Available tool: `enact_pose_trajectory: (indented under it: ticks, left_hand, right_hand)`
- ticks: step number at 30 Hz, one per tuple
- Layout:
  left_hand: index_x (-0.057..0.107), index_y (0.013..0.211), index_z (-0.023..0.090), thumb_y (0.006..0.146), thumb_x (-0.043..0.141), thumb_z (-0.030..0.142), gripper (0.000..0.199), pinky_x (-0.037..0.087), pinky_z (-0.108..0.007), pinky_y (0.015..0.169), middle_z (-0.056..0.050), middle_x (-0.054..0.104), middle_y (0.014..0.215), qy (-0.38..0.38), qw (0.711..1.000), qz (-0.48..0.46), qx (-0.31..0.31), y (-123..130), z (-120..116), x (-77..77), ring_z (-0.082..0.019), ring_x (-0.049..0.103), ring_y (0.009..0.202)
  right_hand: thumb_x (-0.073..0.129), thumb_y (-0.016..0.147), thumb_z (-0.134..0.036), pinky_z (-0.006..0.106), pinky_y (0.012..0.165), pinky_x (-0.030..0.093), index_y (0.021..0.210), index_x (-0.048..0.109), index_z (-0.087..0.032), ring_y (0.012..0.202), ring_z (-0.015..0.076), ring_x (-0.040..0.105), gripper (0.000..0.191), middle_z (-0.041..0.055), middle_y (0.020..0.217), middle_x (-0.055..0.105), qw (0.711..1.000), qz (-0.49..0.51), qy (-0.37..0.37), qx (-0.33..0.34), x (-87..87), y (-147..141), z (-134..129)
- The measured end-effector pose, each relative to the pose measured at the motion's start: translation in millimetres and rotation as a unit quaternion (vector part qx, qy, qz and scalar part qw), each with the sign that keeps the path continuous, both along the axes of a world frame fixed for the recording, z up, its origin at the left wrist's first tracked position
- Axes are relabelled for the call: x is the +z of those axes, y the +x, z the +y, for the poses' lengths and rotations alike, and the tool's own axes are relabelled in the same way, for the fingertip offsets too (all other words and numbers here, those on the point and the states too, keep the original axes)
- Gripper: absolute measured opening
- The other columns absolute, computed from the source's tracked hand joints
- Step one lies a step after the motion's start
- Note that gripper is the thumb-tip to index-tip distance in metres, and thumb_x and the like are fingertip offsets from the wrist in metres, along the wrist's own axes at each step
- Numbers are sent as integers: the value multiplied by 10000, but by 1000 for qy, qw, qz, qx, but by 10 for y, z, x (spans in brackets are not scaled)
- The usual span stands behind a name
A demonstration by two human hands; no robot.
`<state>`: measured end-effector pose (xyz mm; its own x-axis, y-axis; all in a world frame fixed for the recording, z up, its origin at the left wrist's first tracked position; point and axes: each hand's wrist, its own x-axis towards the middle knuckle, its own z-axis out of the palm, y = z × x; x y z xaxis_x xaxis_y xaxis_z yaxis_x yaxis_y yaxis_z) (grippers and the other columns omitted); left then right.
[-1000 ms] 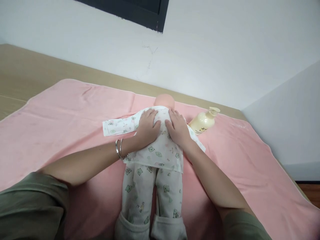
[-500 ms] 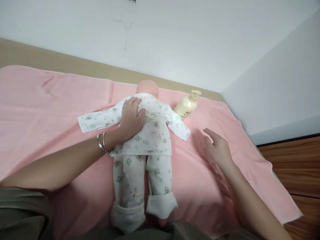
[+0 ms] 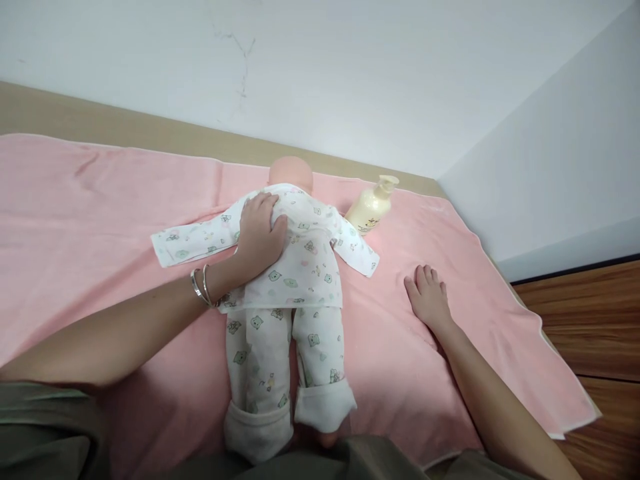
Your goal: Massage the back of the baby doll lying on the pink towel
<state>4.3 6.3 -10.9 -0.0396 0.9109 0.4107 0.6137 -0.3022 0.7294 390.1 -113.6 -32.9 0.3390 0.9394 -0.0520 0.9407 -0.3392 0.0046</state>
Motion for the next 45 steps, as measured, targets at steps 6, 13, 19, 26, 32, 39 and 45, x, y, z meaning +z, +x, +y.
enact_pose_trajectory:
  ticks: [6,13,19,26,32,39,45]
  left_hand:
    - [582,1307,168,867,450,297,476,331,-520,1247,-138,584,1404,6,1000,-2,0,-8,-1,-14,-310,493,1359]
    - [585,1302,182,876,450,297,462,326,-522,1252,-124,600,1373,17,1000,-3,-6,-9,1,-28,-304,499,1352]
    - [584,1313,170,874,449,295,476,310,-549,1257,-139,591,1391,11,1000,-5,-8,-6,1,-28,-326,487,1367]
    - [593,1293,200,862,474,302,458,316,-544,1260,-114,608,1378,21,1000,-18,-5,-10,25,-62,-313,494,1369]
    - [588,1303,207,863,485,317,465,303,-552,1267,-117,591,1397,10,1000,-28,-9,-10,9,-43,-323,477,1385]
    - [582,1308,201,864,476,312,471,298,-556,1265,-119,598,1384,16,1000,-24,-13,-17,16,-43,-323,475,1384]
    - [580,1317,180,873,468,305,474,281,-532,1275,-128,589,1387,7,1000,-19,-12,-6,16,-48,-325,460,1399]
  right_hand:
    - [232,1024,-472,662,1234,207,1553,319,-25,1573,359,188,698,261,1653,235,1000,10,3,6,-21,273,144]
    - [268,1026,-400,623,1262,201,1537,372,-21,1570,344,215,645,243,1647,266,999,22,8,36,31,520,243]
    - [369,1021,-427,588,1221,349,1528,453,-150,1516,371,347,584,179,1622,365,986,58,125,91,305,-74,-246]
    - [414,1032,-324,595,1272,264,1636,186,-247,1576,271,227,651,100,1666,269,923,29,36,382,312,-805,-1150]
    - [430,1011,-443,701,1185,328,1641,-24,-147,1574,392,174,831,183,1681,164,919,-44,-26,392,68,-794,-1572]
    - [441,997,-422,695,1164,365,1643,-3,-137,1554,402,242,834,196,1670,206,921,-52,-14,385,0,-801,-1744]
    - [415,1012,-376,699,1175,353,1649,16,-180,1556,392,242,777,178,1676,194,940,-14,-8,340,24,-740,-1898]
